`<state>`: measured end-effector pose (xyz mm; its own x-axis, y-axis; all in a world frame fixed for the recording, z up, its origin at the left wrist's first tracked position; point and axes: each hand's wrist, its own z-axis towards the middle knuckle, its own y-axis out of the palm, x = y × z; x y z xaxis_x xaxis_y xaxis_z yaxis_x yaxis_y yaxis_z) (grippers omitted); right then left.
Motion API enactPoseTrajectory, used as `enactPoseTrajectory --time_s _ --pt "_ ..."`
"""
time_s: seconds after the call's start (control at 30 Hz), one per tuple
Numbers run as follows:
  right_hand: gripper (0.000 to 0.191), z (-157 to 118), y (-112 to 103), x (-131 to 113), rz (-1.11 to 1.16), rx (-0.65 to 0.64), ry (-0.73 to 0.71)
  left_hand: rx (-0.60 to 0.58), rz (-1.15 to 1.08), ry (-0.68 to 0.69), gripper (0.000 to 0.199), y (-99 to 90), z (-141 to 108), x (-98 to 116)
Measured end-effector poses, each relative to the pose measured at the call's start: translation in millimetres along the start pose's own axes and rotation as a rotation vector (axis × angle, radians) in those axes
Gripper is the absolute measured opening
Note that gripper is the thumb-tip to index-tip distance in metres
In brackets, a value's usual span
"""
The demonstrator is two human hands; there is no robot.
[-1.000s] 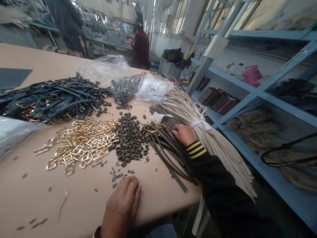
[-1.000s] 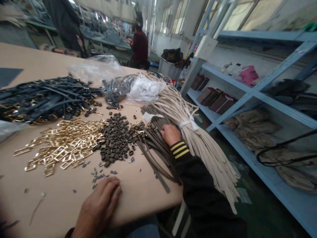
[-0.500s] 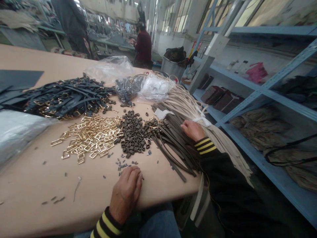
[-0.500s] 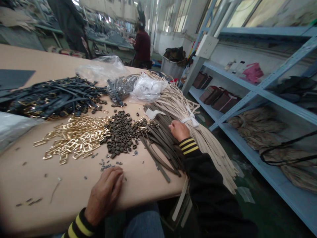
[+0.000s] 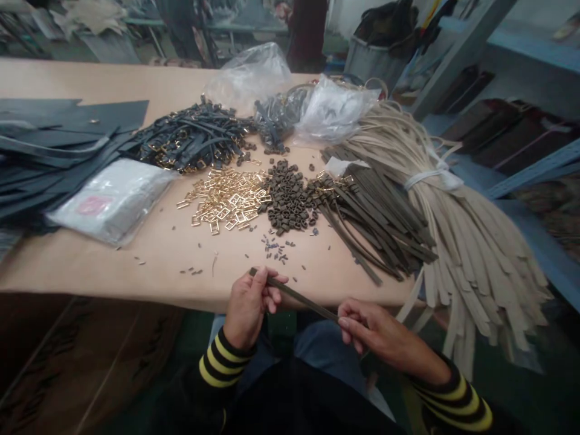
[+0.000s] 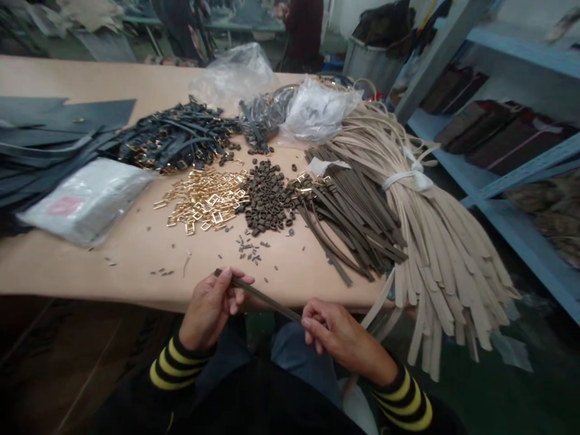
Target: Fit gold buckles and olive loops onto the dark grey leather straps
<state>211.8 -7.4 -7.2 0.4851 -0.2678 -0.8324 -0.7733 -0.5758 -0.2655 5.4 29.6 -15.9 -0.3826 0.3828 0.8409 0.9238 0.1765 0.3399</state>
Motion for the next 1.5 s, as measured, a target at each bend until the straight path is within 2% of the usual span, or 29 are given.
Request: enactPoseTrajectory --time_s 0.13,0.27,0.43,0.57,0.67,0.77,0.93,1.03,1.17,1.3,1.4,1.5 --pt "0.018 11 20 5 0.154 -0.089 0.024 -0.060 0.046 -0.109 0.037 -11.3 -19 -22" --pt "0.017 27 43 -4 0.358 -0.119 -0.053 -0.167 0.122 -0.175 0.041 -13.2 -31 -41" --pt "0.017 35 55 -11 0.498 -0.101 -0.087 -0.248 0.200 -0.164 0.043 -21.7 -31 -42" --pt "0.019 36 55 -11 0.562 -0.140 -0.117 -0.252 0.099 -0.216 0.043 -19.5 -33 -40" --pt "0.023 37 54 -9 0.589 -0.176 -0.108 -0.190 0.028 -0.222 0.039 -16.0 -33 -40" --pt "0.025 33 50 -5 0.593 -0.225 -0.068 -0.034 -0.047 -0.160 0.034 -21.1 -30 -35" --pt "0.023 19 38 6 0.713 -0.319 -0.072 0.202 -0.140 0.009 0.027 -49.5 -23 -20" --pt "0.023 11 34 11 0.827 -0.319 -0.112 0.300 -0.151 0.059 0.027 -67.4 -20 -16" --pt "0.024 6 33 8 0.938 -0.281 -0.170 0.395 -0.155 0.092 0.028 -81.8 -16 -18" --pt "0.028 4 35 -2 1.004 -0.149 -0.230 0.387 -0.152 0.080 0.029 -83.3 -15 -25" --pt "0.031 6 33 -9 1.069 -0.044 -0.278 0.341 -0.094 0.028 0.031 -79.3 -19 -33" --pt "0.032 7 22 -17 1.112 0.212 -0.334 0.165 0.151 -0.049 0.031 -72.9 -26 -42"
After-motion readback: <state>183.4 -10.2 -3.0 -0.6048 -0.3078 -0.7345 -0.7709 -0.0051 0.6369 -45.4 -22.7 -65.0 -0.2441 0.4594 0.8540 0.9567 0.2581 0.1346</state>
